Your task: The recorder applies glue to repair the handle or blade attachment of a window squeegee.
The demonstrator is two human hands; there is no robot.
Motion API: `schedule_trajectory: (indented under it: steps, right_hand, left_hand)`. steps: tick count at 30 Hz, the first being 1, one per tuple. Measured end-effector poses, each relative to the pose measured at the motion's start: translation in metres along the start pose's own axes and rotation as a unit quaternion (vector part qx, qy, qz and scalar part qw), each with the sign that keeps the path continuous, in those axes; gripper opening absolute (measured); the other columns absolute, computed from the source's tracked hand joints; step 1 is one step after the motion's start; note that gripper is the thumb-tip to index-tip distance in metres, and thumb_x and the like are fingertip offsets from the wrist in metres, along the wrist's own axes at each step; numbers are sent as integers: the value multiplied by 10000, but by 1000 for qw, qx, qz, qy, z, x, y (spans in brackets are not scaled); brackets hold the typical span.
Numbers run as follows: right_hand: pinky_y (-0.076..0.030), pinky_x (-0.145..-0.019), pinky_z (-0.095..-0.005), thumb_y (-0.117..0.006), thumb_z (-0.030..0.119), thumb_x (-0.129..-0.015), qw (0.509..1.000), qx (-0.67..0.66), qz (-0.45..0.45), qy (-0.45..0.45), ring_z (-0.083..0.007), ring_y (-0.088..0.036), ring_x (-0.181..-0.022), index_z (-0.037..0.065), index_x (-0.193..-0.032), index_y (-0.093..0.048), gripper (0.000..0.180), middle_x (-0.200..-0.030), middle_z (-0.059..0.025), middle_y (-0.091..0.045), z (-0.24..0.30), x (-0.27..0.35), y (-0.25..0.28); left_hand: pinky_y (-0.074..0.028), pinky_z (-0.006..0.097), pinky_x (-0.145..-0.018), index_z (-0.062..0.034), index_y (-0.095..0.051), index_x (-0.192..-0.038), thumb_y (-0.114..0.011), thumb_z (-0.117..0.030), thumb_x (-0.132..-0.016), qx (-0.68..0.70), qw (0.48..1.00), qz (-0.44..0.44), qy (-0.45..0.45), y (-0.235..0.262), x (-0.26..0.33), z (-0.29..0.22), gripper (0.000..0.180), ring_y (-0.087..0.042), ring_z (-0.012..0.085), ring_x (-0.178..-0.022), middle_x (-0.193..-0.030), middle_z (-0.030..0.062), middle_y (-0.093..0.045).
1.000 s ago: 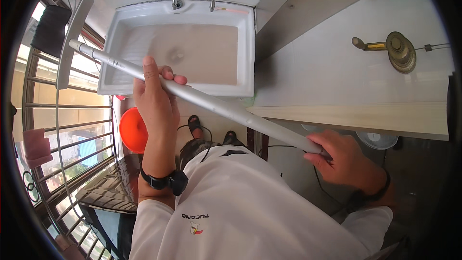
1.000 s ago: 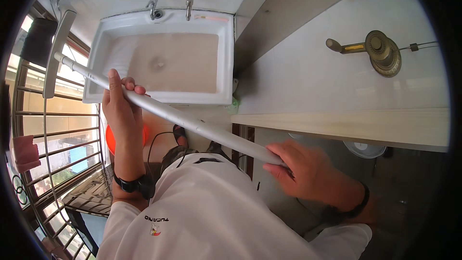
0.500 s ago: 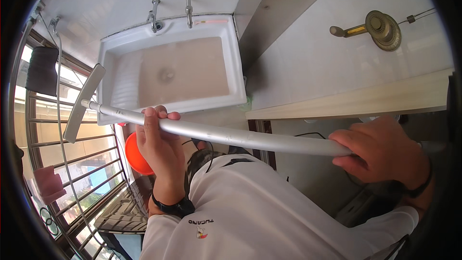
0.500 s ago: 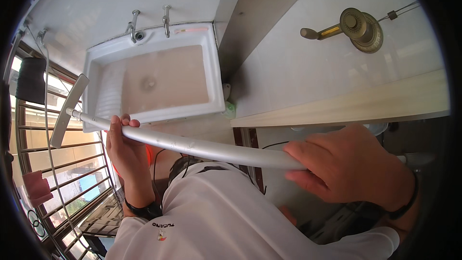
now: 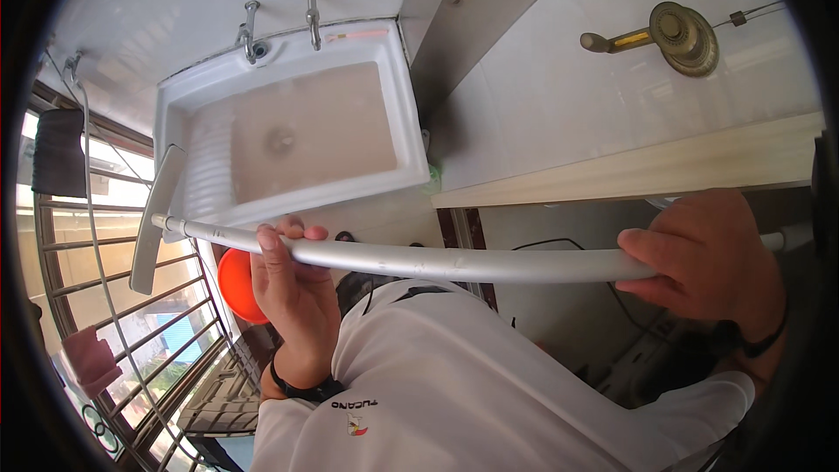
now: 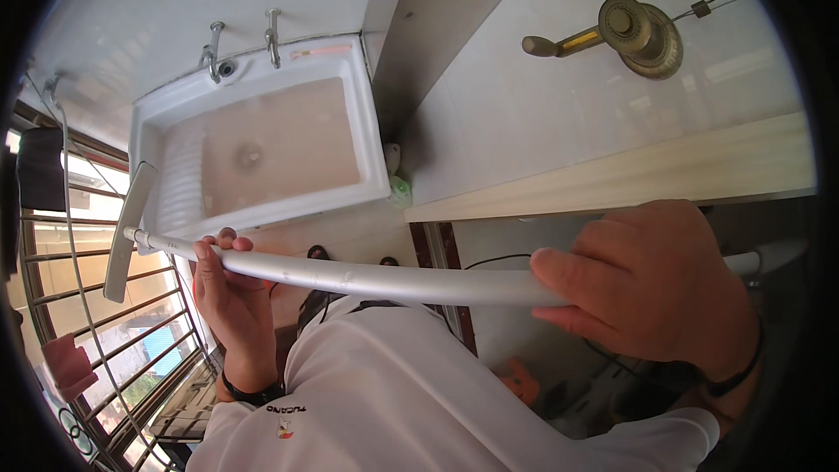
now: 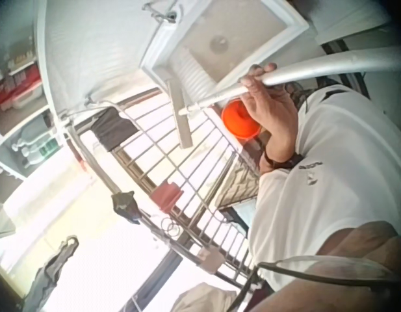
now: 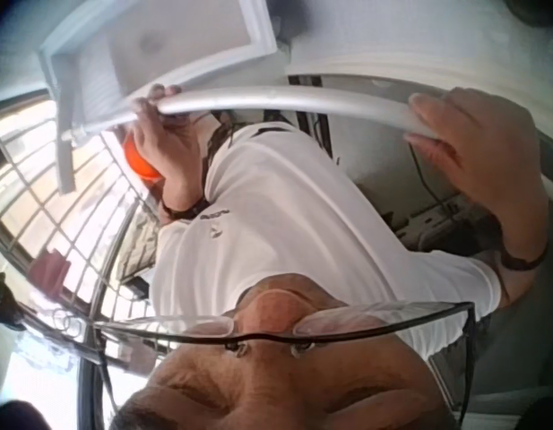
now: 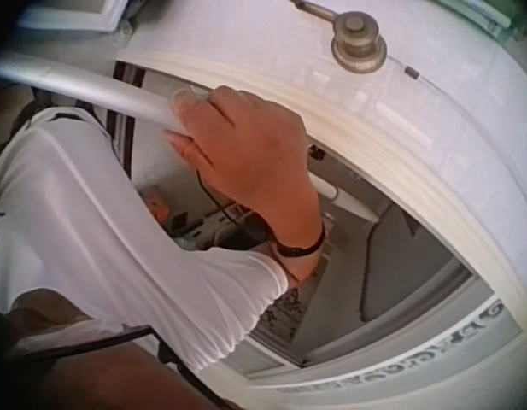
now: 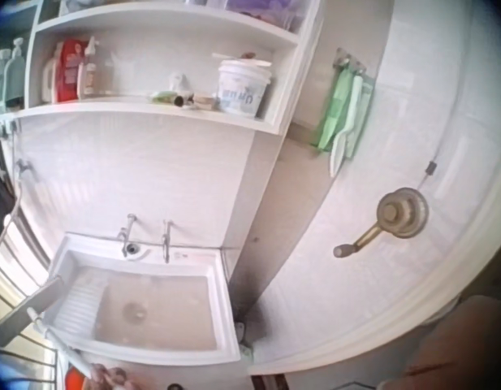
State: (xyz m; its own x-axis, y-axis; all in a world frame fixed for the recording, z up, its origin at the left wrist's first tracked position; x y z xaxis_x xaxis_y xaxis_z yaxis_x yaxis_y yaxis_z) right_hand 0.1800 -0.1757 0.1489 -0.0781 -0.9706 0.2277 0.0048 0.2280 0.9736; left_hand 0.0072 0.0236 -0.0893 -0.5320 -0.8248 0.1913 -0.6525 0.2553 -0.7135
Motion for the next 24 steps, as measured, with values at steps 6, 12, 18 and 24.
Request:
schedule_trajectory:
  steps: [6,12,18,24]
  right_hand:
    - [-415,-460,-334,-809,330,-731,1000,-5,5,18,-192,-559,-522,91,-970,-684,361,-651,-2,-564,0,-11,6]
    - [-393,-438,-329,-815,326,-736,997,-62,38,-3,-201,-536,-481,80,-966,-713,352,-592,-6,-536,-15,-9,3]
    - [-406,-445,-332,-827,273,-728,977,-155,138,-49,-253,-570,-468,57,-936,-728,316,-573,-44,-580,-29,-16,9]
    - [-395,-464,-327,-751,334,-842,964,-223,112,-93,-245,-575,-512,70,-930,-732,279,-620,-51,-610,-38,-9,14]
  left_hand:
    - [-567,255,-740,-41,-520,-1130,-538,-304,-1048,5,1000,7,23,5,-2,5,276,-607,180,-1004,-1062,89,-544]
    - [-597,302,-749,-43,-523,-1137,-527,-291,-1050,44,997,48,31,-5,-5,6,262,-610,206,-1068,-1121,106,-546]
    - [-600,307,-713,-59,-500,-1190,-507,-254,-1054,137,986,91,12,1,-10,2,238,-605,222,-1107,-1155,108,-541]
    - [-548,290,-850,-131,-467,-1204,-660,-287,-979,144,977,153,-32,7,-20,2,335,-636,187,-1018,-1045,49,-547]
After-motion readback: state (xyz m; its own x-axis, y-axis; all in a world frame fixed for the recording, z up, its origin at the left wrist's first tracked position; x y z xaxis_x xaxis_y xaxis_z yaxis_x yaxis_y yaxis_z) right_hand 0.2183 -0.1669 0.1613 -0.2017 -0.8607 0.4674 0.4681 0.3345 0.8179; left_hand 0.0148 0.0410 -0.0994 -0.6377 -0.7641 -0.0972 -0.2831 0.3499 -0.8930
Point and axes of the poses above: each hand's wrist, its own x-axis away from the middle knuckle, its own y-axis out of the back of the hand, z = x × y, the point moved 8 cm from there along -x, towards the middle knuckle
